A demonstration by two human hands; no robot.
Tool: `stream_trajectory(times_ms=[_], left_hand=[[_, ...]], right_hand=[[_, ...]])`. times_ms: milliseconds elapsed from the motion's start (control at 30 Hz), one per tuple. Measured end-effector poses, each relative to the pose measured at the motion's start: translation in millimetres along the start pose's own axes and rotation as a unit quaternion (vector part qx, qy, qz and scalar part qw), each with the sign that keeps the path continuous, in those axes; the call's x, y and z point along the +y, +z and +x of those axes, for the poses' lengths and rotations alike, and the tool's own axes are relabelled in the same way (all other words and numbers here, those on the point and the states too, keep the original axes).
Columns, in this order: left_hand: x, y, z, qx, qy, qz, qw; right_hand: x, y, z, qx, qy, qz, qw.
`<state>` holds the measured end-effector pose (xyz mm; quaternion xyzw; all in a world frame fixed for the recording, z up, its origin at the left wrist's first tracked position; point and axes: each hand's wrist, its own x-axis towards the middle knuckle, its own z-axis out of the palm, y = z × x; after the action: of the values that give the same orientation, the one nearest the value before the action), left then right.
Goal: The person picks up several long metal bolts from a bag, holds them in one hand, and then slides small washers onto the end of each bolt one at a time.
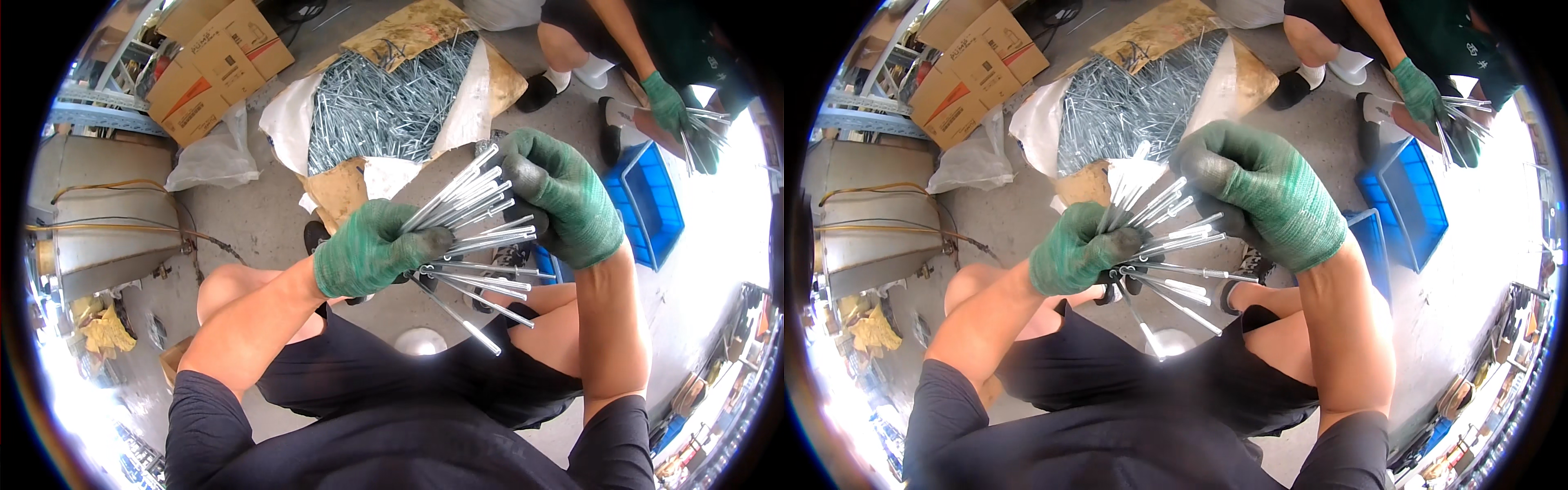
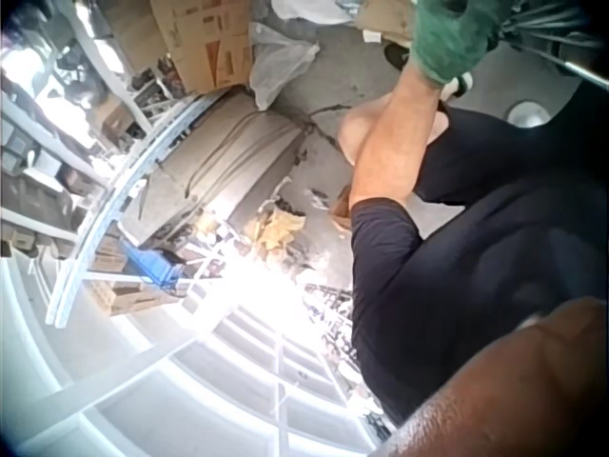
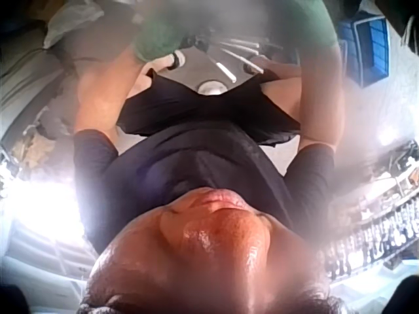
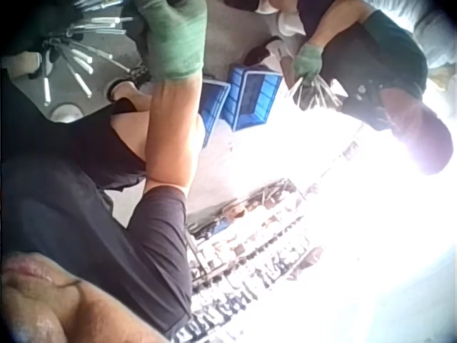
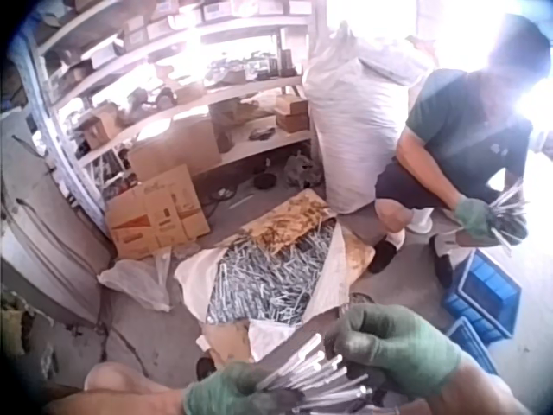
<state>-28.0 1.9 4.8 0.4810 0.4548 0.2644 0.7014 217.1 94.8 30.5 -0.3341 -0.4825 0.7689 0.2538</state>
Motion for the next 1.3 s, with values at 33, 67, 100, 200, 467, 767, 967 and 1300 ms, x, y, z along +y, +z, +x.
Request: stream_trajectory(times_ms=[33,67,100,200,467,767,967,1300], left_hand=[[0,0,0,0.003,-0.001,-0.006,1.0],[0,0,-1,0.008,-0.002,-0.013,1.0],[-1,0,-1,0.012,-0.004,-0.019,1.0],[-4,-2,-1,0.006,-0.01,-0.046,0.999],[0,0,-1,-0.001,-0.003,-0.038,0.999],[9,-5,-2,0.01,-0.007,-0.024,1.0],[6,-4,-2,0.016,-0.028,-0.01,0.999],[9,-6,-5,-0.024,-0.003,0.003,1.0]], right_hand=[[-1,1,-1,0.01,-0.009,-0.01,1.0],[-3,3,-2,0.018,-0.018,-0.019,0.999],[-4,4,-2,0.026,-0.027,-0.029,0.999],[-7,3,-3,0.011,-0.037,-0.045,0.998],[-1,9,2,0.023,-0.059,-0.064,0.996],[-12,15,-5,0.025,0.031,0.013,0.999],[-8,10,-4,-0.032,0.038,0.053,0.997],[5,8,-1,-0.053,0.068,0.009,0.996]])
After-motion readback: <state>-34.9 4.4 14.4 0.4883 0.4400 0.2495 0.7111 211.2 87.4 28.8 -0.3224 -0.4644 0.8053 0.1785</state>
